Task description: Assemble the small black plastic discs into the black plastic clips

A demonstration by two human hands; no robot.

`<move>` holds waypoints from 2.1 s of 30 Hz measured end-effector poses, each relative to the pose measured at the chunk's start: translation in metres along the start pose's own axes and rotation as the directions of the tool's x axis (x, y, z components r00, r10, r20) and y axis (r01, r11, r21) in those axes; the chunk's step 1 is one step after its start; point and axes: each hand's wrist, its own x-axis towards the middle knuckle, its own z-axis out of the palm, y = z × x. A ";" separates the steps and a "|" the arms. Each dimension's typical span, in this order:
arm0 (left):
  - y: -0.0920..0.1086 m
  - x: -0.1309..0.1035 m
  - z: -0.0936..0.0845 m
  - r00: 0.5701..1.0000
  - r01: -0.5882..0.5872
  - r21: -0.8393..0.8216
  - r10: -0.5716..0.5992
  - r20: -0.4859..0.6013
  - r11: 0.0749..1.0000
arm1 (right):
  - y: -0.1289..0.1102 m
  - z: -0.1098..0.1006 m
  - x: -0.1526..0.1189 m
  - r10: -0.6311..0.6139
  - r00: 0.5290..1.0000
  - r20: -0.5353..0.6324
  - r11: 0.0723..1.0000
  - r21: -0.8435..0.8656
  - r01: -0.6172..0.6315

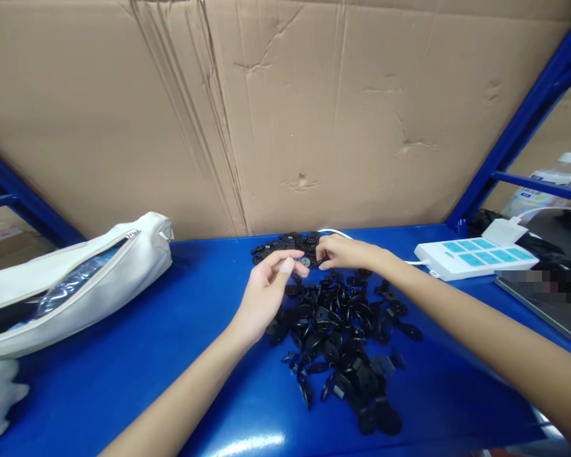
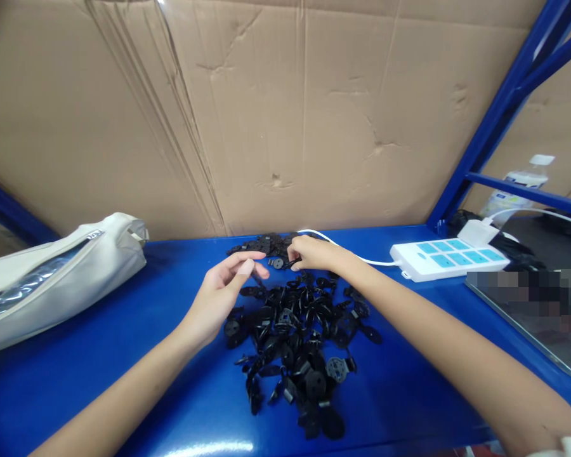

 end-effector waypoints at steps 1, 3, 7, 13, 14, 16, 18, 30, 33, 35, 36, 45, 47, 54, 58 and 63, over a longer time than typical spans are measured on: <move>-0.001 0.000 0.000 1.000 0.015 -0.007 -0.015 -0.014 1.000 | 0.000 -0.001 -0.002 0.008 1.000 -0.026 1.000 0.022 -0.007; -0.003 0.001 0.000 0.999 0.038 -0.023 -0.039 -0.036 0.999 | -0.001 -0.004 -0.008 0.032 0.995 -0.098 0.997 0.078 -0.024; -0.002 0.002 0.001 0.996 0.074 -0.063 -0.077 -0.045 0.995 | -0.007 -0.008 -0.032 0.106 0.961 -0.254 0.975 0.218 -0.050; 0.000 0.000 0.004 0.988 -0.027 -0.058 0.036 0.149 0.998 | -0.034 -0.002 -0.076 0.232 0.934 -0.274 0.867 0.494 -0.070; 0.000 -0.002 0.005 0.985 -0.105 0.027 0.100 0.143 0.994 | -0.039 -0.001 -0.081 0.243 0.937 -0.252 0.840 0.537 -0.074; 0.001 -0.005 0.008 0.964 -0.259 0.253 0.235 0.122 0.932 | -0.049 0.003 -0.088 0.279 0.938 -0.206 0.747 0.660 -0.077; 0.003 -0.010 0.012 0.925 -0.380 0.405 0.354 0.139 0.832 | -0.059 0.007 -0.093 0.317 0.936 -0.154 0.563 0.824 -0.055; 0.008 -0.027 0.031 0.778 -0.612 0.386 0.612 0.139 0.690 | -0.092 0.017 -0.100 0.272 0.954 0.130 -0.074 0.991 -0.114; 0.008 -0.028 0.032 0.766 -0.625 0.404 0.624 0.152 0.668 | -0.090 0.017 -0.100 0.242 0.960 0.138 -0.024 0.990 -0.136; 0.008 -0.028 0.032 0.771 -0.620 0.417 0.613 0.172 0.664 | -0.088 0.016 -0.101 0.212 0.970 0.120 0.052 0.990 -0.133; 0.008 -0.028 0.031 0.772 -0.620 0.424 0.609 0.181 0.660 | -0.087 0.015 -0.101 0.197 0.975 0.103 0.087 0.989 -0.122; 0.007 -0.026 0.026 0.720 -0.686 0.473 0.608 0.335 0.552 | -0.085 0.010 -0.106 0.133 0.986 0.095 0.172 0.978 -0.118; 0.006 -0.028 0.029 0.713 -0.697 0.452 0.609 0.348 0.557 | -0.083 0.010 -0.106 0.085 0.989 0.121 0.188 0.973 -0.135; 0.011 -0.027 0.033 0.722 -0.687 0.269 0.588 0.366 0.676 | -0.081 0.009 -0.110 -0.028 0.986 0.162 0.228 0.962 -0.151; 0.015 -0.026 0.028 0.730 -0.659 0.196 0.556 0.397 0.726 | -0.081 0.007 -0.110 -0.046 0.986 0.162 0.236 0.961 -0.146; 0.015 -0.023 0.019 0.810 -0.574 0.382 0.432 0.397 0.724 | -0.076 0.006 -0.106 0.158 0.985 0.063 0.441 0.888 -0.127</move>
